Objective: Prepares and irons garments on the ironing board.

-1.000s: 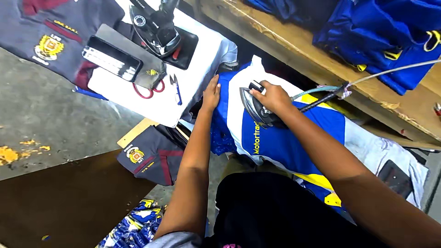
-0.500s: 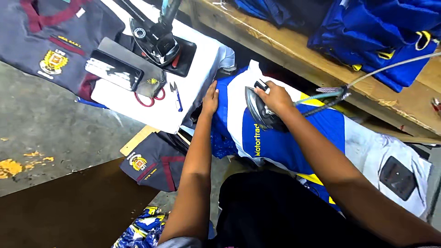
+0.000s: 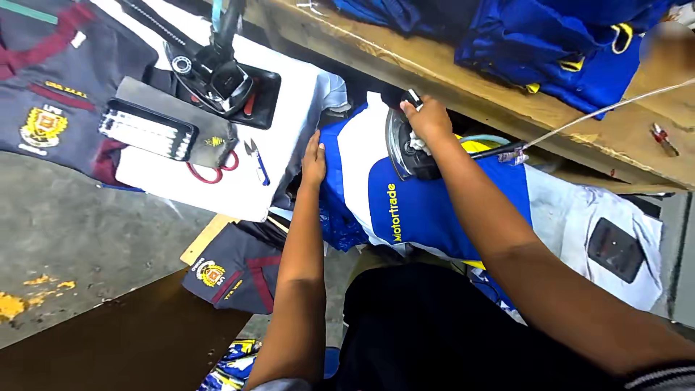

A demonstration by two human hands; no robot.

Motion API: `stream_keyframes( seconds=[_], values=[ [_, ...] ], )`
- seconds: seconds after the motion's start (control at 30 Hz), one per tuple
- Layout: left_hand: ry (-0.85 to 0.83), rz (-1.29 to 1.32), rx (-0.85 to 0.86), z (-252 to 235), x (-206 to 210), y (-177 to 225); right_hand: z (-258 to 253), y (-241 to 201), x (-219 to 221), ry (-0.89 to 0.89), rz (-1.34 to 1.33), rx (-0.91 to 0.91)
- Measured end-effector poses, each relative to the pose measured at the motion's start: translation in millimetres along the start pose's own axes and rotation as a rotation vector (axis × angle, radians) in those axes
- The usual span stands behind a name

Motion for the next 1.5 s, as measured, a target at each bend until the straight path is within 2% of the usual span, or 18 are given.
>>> stream_keyframes(
  seconds=[0.1,0.2,0.33,0.47,0.57,0.63,0.73,0.83,0.9,0.97,1.17,1.27,1.37,1.5],
  values=[
    [-0.008,-0.016,-0.010,0.5,-1.1,0.0,14.1,17.9,-3.0,0.000,0.007,0.029],
    [-0.017,-0.032,-0.012,-0.3,-0.1,-2.0,49.1,50.0,0.3,-0.040,0.054,0.006],
    [0.011,-0.104,-0.053,7.7,-9.1,6.0,107.0,84.3,15.9,-0.172,0.171,-0.200],
    [0.119,-0.112,-0.053,52.5,-28.1,23.4,140.0,91.8,29.4,-0.242,0.247,-0.386],
    [0.186,-0.144,-0.089,99.9,-28.2,43.8,133.4,71.1,36.6,-0.243,0.227,-0.374],
    [0.151,-0.205,-0.090,129.8,-9.2,65.3,122.5,49.3,43.0,-0.258,0.195,-0.314],
    [-0.044,-0.361,-0.002,165.2,53.5,97.5,104.4,22.5,46.2,-0.245,0.146,-0.260],
    [-0.194,-0.594,0.128,191.0,105.5,100.8,96.8,19.4,41.2,-0.242,0.139,-0.237],
    [-0.224,-0.704,0.146,194.0,112.1,99.8,96.0,37.4,31.0,-0.231,0.138,-0.213],
    [-0.249,-0.754,0.117,193.9,112.3,99.0,94.2,73.6,14.3,-0.208,0.122,-0.151],
    [-0.230,-0.798,0.030,195.7,117.0,101.1,80.8,235.0,-68.4,0.028,0.048,0.066],
    [-0.173,-0.780,0.002,197.3,119.1,103.3,78.0,291.9,-100.0,0.093,0.048,0.136],
    [-0.146,-0.767,-0.044,201.1,123.4,106.5,77.7,308.9,-106.8,0.083,0.042,0.105],
    [-0.040,-0.703,-0.045,214.9,126.3,119.2,77.2,276.8,-85.4,-0.034,0.099,-0.052]
  ],
)
Point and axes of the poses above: each hand's wrist, its own z-axis away from the middle knuckle, its own x-axis out of the palm, y = z × x, the point moved 9 cm from there along -z, towards the middle knuckle, and after that the axes turned 3 degrees about -z, right-handed, at the moved point
